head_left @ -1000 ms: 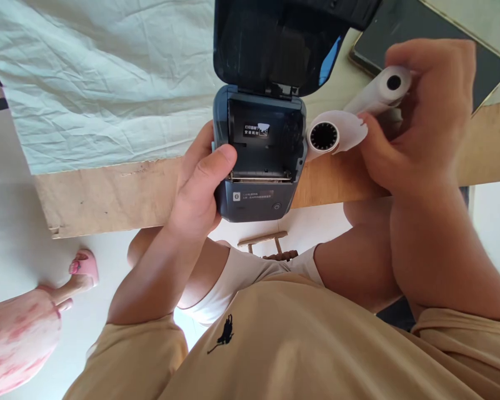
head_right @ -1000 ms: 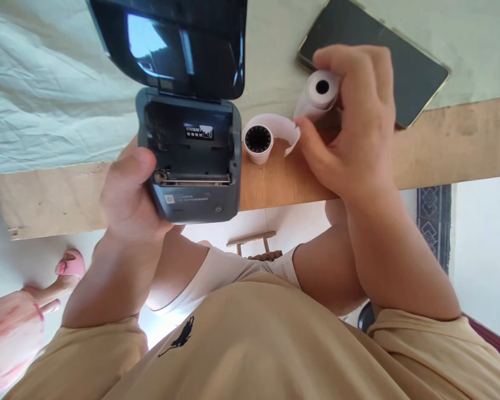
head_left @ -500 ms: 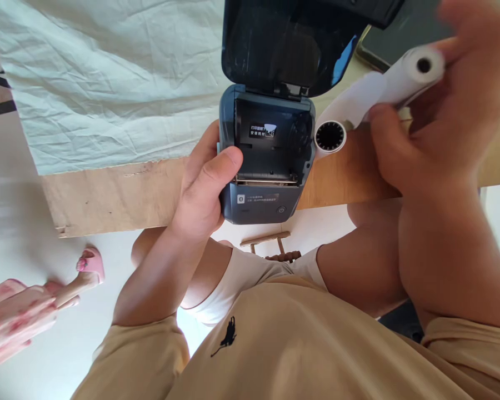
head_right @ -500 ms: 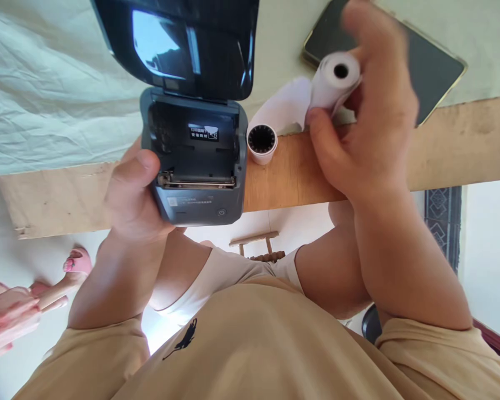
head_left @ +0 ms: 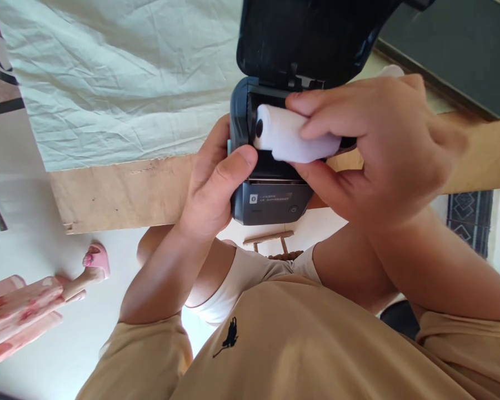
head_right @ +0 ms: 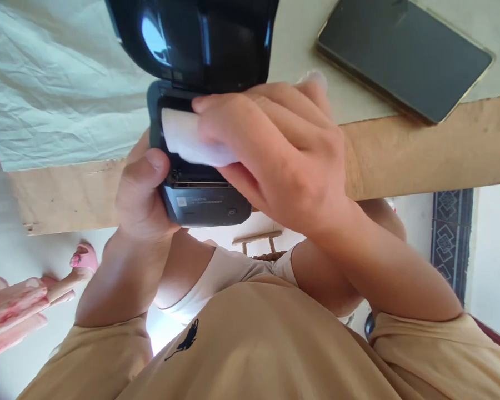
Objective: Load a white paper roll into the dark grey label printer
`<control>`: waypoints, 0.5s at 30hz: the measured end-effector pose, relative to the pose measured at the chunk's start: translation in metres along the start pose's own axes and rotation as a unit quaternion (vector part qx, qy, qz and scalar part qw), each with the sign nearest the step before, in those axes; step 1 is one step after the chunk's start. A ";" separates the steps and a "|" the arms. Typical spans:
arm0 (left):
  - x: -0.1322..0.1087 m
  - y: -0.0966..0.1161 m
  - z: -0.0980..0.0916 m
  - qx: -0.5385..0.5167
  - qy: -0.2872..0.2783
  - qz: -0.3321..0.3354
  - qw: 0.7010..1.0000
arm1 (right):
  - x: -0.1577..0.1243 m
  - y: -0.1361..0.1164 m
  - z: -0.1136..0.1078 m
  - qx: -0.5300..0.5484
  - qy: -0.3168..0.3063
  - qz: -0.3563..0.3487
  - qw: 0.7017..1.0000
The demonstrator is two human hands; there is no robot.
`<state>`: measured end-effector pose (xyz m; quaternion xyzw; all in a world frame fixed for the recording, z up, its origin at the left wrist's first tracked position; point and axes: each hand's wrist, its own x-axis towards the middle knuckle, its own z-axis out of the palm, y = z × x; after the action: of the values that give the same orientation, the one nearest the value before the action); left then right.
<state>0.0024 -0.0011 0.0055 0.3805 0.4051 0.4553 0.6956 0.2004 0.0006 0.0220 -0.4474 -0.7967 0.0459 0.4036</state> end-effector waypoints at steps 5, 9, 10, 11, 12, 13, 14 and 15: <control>-0.001 -0.001 0.001 -0.014 -0.004 -0.003 1.000 | -0.002 0.011 0.009 -0.014 0.060 -0.077 0.995; -0.002 -0.007 -0.002 -0.020 -0.025 0.051 0.998 | -0.010 0.005 0.017 0.005 0.110 -0.124 0.986; -0.002 -0.007 -0.003 -0.017 -0.038 0.059 0.997 | -0.012 0.001 0.017 0.010 0.105 -0.115 0.988; -0.003 -0.007 -0.004 -0.007 -0.048 0.061 0.997 | -0.014 -0.002 0.015 0.008 0.082 -0.087 0.993; -0.004 -0.007 -0.005 0.009 -0.054 0.060 0.997 | -0.016 -0.004 0.011 0.001 0.051 -0.043 0.998; -0.004 -0.006 -0.005 0.027 -0.053 0.056 0.997 | -0.017 -0.004 0.006 -0.006 0.018 0.013 1.000; -0.005 -0.005 -0.005 0.044 -0.046 0.051 0.997 | -0.018 -0.003 0.000 -0.009 -0.008 0.067 0.998; -0.005 -0.005 -0.005 0.056 -0.043 0.051 0.996 | -0.018 0.000 -0.006 -0.006 -0.035 0.123 0.992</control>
<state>-0.0023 -0.0062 0.0005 0.4588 0.3795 0.4499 0.6656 0.2090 -0.0148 0.0151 -0.5429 -0.7493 0.1059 0.3641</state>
